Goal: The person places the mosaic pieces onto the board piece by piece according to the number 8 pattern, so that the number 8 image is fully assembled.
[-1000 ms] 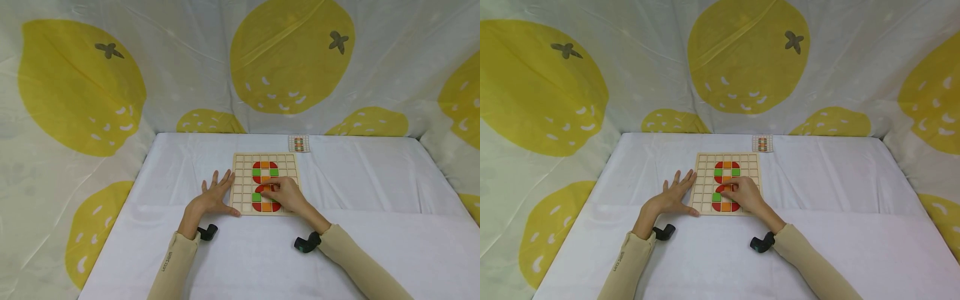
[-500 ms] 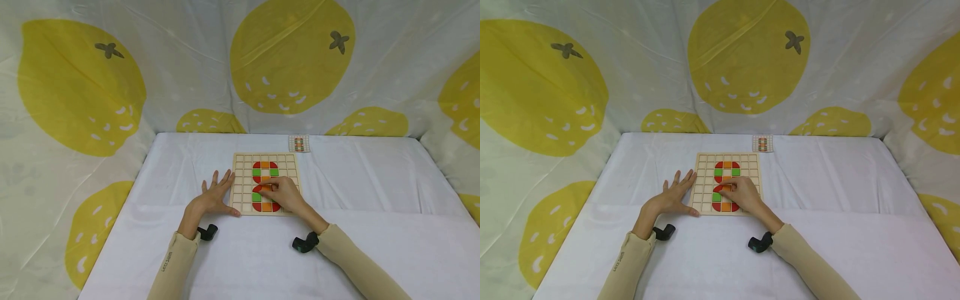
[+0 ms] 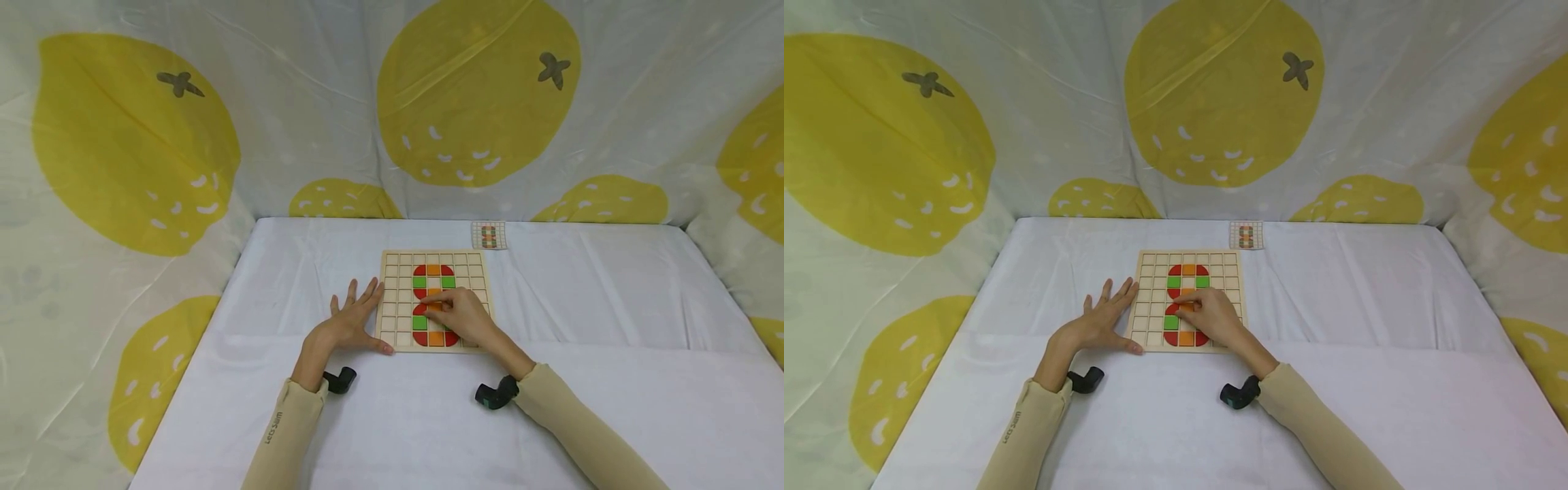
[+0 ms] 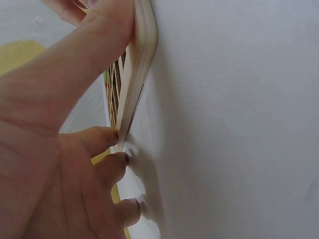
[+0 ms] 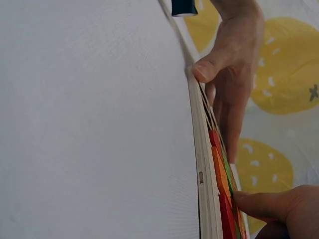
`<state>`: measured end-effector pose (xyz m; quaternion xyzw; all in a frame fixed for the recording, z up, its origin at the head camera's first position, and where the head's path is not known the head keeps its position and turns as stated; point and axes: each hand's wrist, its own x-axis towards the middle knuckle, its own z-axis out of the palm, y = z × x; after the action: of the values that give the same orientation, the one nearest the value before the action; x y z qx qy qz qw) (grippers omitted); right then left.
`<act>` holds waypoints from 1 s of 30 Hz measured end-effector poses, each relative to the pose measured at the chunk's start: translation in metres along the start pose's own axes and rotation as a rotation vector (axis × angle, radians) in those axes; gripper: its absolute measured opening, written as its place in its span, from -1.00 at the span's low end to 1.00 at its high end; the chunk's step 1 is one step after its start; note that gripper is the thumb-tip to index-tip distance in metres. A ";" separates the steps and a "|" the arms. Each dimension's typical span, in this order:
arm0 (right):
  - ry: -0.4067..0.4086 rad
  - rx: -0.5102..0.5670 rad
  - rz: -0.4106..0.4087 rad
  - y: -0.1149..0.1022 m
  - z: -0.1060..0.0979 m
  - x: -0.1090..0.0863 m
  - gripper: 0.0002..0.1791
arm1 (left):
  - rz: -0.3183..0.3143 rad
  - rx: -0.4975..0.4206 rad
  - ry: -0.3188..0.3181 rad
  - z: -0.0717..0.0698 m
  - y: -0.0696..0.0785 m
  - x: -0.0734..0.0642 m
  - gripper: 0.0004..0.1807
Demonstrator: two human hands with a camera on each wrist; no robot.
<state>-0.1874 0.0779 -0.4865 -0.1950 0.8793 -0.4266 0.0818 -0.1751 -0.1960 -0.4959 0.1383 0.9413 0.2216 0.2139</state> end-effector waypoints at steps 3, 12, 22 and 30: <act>0.005 -0.030 -0.004 -0.001 -0.002 0.001 -0.71 | 0.002 -0.002 0.006 0.000 0.002 0.000 0.58; -0.012 -0.004 0.056 0.000 -0.004 0.000 -0.73 | -0.002 -0.012 -0.001 -0.005 0.011 -0.006 0.56; 0.003 0.030 0.074 0.000 -0.011 -0.006 -0.75 | 0.009 -0.012 0.018 -0.001 0.001 -0.003 0.60; 0.064 0.033 0.121 0.005 -0.037 -0.020 -0.72 | 0.014 0.024 0.016 0.002 -0.002 0.001 0.61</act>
<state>-0.1825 0.1157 -0.4679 -0.1263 0.8846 -0.4413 0.0827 -0.1749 -0.1969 -0.4993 0.1458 0.9445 0.2132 0.2031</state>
